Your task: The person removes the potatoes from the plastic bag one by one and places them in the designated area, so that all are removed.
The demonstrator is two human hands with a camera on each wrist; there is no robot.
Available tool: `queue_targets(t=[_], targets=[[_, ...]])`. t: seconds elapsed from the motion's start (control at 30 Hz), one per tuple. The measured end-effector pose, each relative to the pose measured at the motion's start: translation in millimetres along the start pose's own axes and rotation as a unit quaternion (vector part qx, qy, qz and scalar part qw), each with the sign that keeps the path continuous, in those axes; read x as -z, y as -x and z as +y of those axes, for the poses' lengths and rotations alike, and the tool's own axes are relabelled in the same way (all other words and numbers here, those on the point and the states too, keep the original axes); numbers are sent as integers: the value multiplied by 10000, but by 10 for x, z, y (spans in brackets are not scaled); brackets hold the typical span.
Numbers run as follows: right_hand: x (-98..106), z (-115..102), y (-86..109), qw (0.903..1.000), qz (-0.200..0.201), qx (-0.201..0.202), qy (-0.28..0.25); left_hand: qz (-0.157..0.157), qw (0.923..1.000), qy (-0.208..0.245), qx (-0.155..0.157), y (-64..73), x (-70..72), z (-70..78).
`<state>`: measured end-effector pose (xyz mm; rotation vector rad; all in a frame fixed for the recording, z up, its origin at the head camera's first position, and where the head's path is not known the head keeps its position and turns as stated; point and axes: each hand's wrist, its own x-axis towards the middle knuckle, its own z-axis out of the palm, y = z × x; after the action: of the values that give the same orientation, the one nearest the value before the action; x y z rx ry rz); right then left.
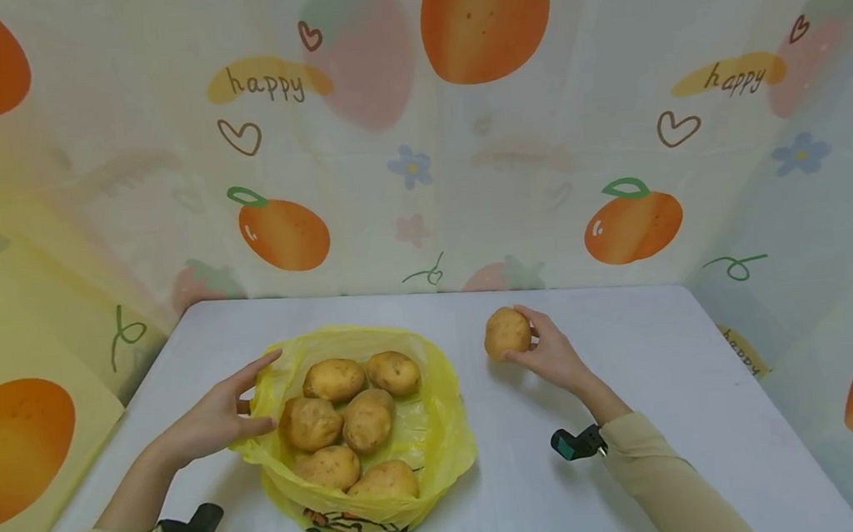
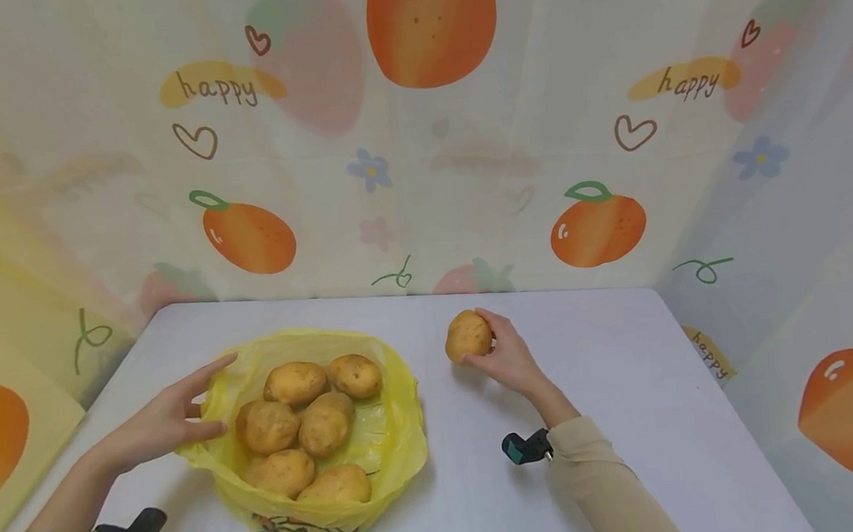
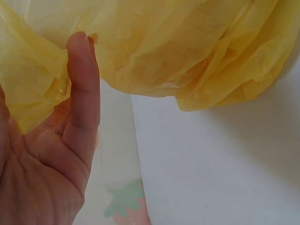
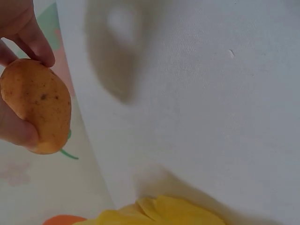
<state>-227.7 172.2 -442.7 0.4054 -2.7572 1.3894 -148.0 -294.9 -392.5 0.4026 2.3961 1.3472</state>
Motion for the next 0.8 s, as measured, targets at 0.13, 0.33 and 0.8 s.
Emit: queue_targets(t=[0.13, 0.33, 0.8], targets=[[-5, 41, -49, 9999, 87, -84, 19, 1, 10000, -15, 1, -3, -3, -2], [-28, 132, -103, 9993, 125, -303, 157, 15, 10000, -81, -21, -6, 1, -15], [-82, 283, -165, 9965, 345, -718, 245, -14, 10000, 10, 29, -7, -14, -2]])
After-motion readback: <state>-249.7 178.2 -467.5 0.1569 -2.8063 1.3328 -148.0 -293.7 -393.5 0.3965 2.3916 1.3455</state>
